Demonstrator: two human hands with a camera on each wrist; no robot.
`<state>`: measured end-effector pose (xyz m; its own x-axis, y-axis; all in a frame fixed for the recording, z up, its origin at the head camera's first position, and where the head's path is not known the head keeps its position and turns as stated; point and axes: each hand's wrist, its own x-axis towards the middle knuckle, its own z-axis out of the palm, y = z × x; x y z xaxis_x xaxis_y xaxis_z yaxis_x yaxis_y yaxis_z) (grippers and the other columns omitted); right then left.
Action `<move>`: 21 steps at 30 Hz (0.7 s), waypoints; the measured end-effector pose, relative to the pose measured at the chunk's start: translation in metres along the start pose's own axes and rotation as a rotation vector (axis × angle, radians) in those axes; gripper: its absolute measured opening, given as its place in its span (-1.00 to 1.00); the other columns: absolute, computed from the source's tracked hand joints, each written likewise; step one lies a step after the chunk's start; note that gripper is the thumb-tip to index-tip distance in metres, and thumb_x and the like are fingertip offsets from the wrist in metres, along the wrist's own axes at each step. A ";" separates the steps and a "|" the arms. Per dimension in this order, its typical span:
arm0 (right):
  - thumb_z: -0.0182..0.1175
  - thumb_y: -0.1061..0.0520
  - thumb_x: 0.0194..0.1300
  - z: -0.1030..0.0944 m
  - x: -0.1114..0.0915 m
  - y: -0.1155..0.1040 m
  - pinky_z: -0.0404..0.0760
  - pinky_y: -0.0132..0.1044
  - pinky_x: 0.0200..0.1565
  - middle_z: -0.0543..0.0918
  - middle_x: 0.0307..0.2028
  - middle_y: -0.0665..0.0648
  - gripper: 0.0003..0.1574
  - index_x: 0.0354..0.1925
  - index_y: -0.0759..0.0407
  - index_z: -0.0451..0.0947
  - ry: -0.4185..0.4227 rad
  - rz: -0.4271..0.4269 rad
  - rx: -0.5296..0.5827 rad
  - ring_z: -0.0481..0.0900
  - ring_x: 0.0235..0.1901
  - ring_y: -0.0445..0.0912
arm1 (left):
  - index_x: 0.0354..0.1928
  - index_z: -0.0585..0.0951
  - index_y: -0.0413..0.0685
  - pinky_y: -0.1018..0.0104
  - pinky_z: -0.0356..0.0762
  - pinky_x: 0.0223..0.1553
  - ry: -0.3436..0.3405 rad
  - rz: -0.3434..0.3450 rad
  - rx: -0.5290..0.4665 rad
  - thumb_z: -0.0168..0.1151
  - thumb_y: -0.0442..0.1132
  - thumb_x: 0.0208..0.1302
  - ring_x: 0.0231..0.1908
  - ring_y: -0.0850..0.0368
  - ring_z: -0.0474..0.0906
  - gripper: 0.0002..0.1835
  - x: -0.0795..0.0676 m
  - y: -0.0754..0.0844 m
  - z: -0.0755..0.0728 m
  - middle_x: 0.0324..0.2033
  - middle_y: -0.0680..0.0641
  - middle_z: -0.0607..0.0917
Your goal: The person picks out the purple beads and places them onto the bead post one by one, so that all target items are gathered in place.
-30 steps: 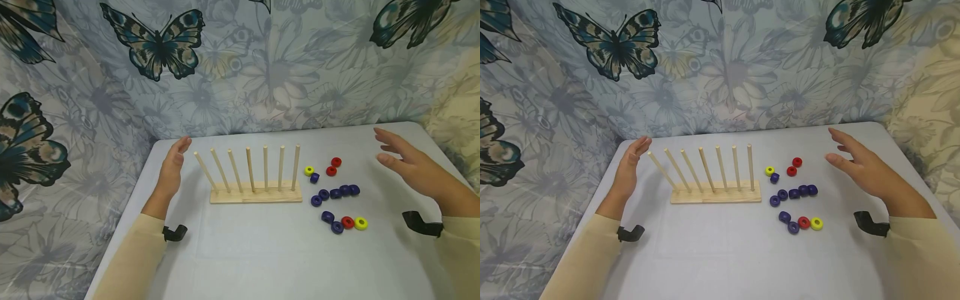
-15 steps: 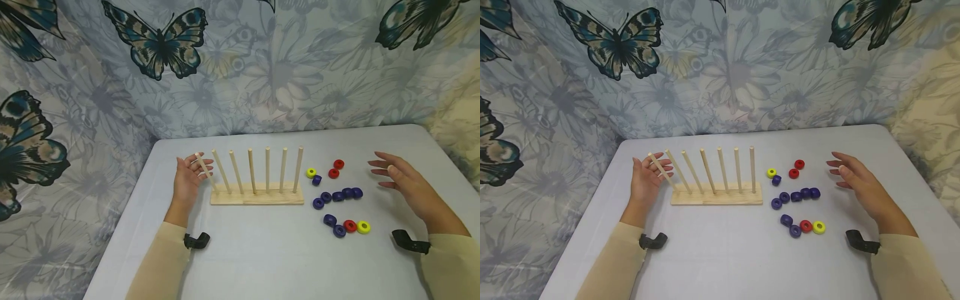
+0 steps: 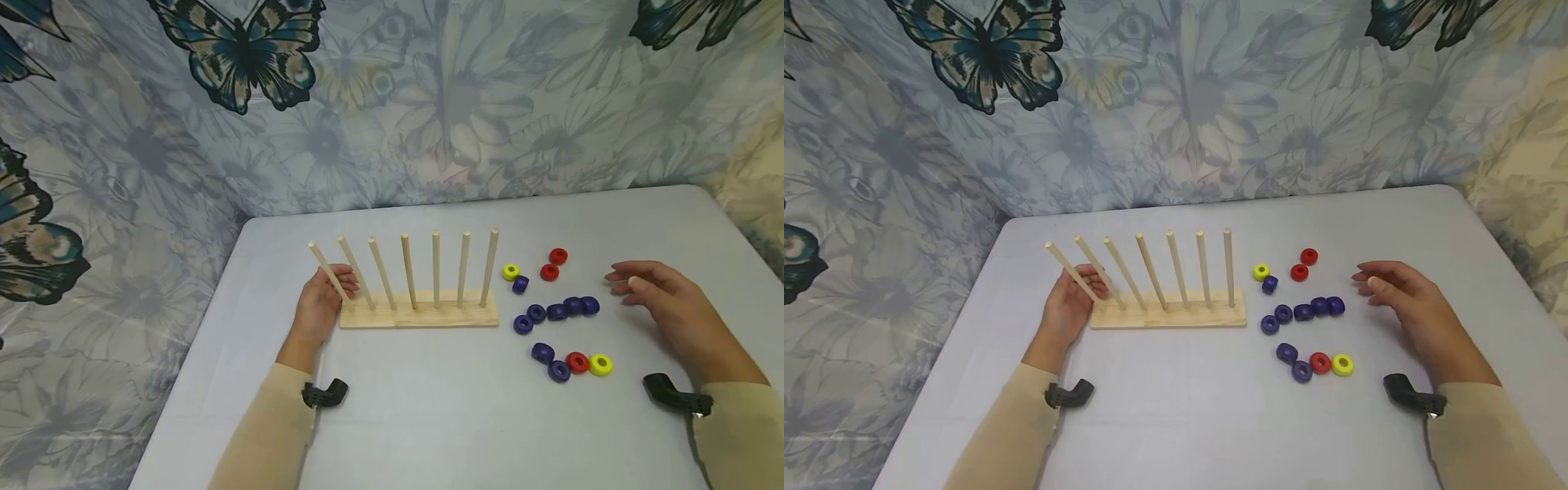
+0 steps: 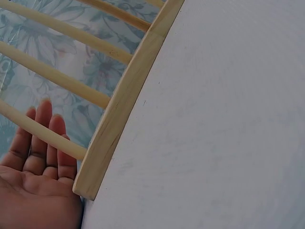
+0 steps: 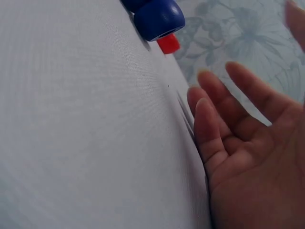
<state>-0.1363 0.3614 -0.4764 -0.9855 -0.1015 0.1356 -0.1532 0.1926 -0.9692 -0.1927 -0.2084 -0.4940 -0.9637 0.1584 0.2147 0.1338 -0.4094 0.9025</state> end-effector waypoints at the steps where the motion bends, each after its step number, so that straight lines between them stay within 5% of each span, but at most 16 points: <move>1: 0.10 0.23 0.73 0.000 0.000 -0.001 0.53 -0.54 0.02 0.69 0.19 -0.01 -0.55 0.44 0.35 0.43 -0.007 0.039 -0.091 0.61 0.09 -0.20 | 0.05 0.71 -0.15 0.24 0.64 0.04 -0.013 0.009 0.006 0.20 0.25 0.62 -0.08 0.02 0.67 -0.45 0.000 0.000 0.000 -0.11 -0.14 0.73; 8: 0.46 0.11 0.51 0.005 0.003 -0.006 0.48 -0.48 -0.12 0.69 0.15 -0.09 -0.38 0.43 0.14 0.54 -0.119 0.138 -0.431 0.51 -0.06 -0.14 | 0.04 0.74 -0.15 0.29 0.64 -0.03 -0.061 0.063 0.037 0.26 0.27 0.57 -0.11 0.05 0.66 -0.44 -0.001 -0.001 -0.001 -0.15 -0.16 0.72; 14: 0.57 0.16 0.38 0.016 0.006 -0.004 0.40 -0.53 -0.10 0.68 0.15 0.08 -0.42 0.31 0.10 0.66 -0.174 0.048 -0.552 0.42 -0.07 -0.16 | -0.01 0.75 -0.15 0.23 0.68 0.00 -0.063 0.083 0.012 0.24 0.21 0.62 -0.14 0.04 0.69 -0.49 -0.002 0.000 0.002 -0.19 -0.17 0.75; 21: 0.51 0.21 0.42 0.021 0.003 -0.003 0.40 -0.46 -0.24 0.62 -0.09 0.11 -0.57 0.21 0.14 0.71 -0.120 0.013 -0.600 0.40 -0.17 -0.18 | -0.11 0.79 -0.10 0.28 0.72 -0.12 -0.075 0.071 0.008 0.19 0.21 0.64 -0.29 0.13 0.73 -0.50 -0.003 0.001 0.003 -0.32 -0.06 0.76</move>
<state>-0.1374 0.3395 -0.4772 -0.9780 -0.1978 0.0663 -0.1892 0.7074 -0.6810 -0.1886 -0.2061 -0.4929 -0.9318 0.1961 0.3054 0.2033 -0.4152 0.8867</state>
